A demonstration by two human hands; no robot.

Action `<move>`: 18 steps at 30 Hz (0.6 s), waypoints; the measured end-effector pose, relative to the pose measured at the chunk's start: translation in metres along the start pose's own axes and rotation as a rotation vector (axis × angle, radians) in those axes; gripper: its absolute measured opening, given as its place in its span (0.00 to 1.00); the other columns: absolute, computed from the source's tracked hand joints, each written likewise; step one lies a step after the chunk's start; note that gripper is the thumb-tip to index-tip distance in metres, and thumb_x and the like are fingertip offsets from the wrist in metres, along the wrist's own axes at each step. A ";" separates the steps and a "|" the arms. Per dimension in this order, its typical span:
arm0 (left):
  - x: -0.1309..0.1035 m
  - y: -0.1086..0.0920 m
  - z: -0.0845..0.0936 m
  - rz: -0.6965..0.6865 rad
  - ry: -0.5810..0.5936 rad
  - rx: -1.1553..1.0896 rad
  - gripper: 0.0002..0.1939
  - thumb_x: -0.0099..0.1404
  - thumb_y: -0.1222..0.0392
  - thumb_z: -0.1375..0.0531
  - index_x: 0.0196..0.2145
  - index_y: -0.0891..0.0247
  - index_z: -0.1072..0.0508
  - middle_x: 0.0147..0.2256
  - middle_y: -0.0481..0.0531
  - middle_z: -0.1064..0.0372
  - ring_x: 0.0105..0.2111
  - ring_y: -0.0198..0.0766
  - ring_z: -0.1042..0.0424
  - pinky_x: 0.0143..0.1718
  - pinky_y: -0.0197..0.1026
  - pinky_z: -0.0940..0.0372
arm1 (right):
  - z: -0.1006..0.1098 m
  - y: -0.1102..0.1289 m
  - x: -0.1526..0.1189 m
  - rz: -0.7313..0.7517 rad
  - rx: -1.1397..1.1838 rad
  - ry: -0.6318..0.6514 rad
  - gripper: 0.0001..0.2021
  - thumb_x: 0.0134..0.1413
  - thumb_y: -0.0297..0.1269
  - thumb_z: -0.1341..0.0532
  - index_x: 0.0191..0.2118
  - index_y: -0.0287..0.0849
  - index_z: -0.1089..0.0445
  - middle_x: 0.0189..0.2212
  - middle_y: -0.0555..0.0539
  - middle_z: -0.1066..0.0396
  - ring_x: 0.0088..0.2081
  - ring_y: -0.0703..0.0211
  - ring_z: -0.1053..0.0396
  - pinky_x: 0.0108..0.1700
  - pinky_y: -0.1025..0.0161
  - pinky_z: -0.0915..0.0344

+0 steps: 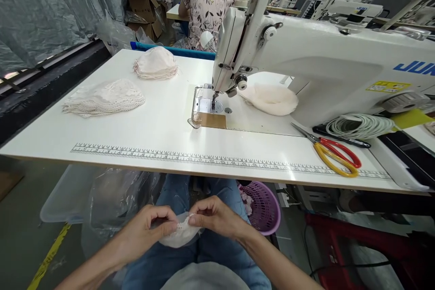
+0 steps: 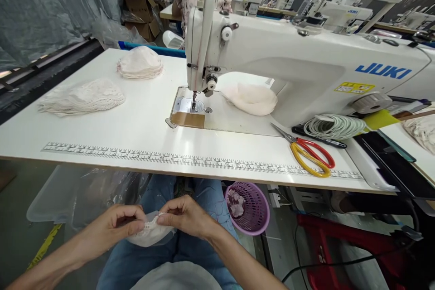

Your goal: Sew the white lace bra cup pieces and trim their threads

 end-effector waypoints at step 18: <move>-0.002 0.000 0.001 0.070 0.069 0.082 0.08 0.54 0.55 0.38 0.27 0.63 0.28 0.26 0.44 0.42 0.27 0.32 0.44 0.28 0.32 0.48 | 0.004 0.000 -0.002 -0.012 -0.026 0.052 0.17 0.38 0.46 0.31 0.28 0.36 0.25 0.23 0.50 0.31 0.25 0.67 0.37 0.30 0.68 0.40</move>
Point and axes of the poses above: each hand's wrist, its own x-axis towards the middle knuckle, its own z-axis out of the back of the hand, y = z × x, the point moved 3 cm from there along x, towards the middle knuckle
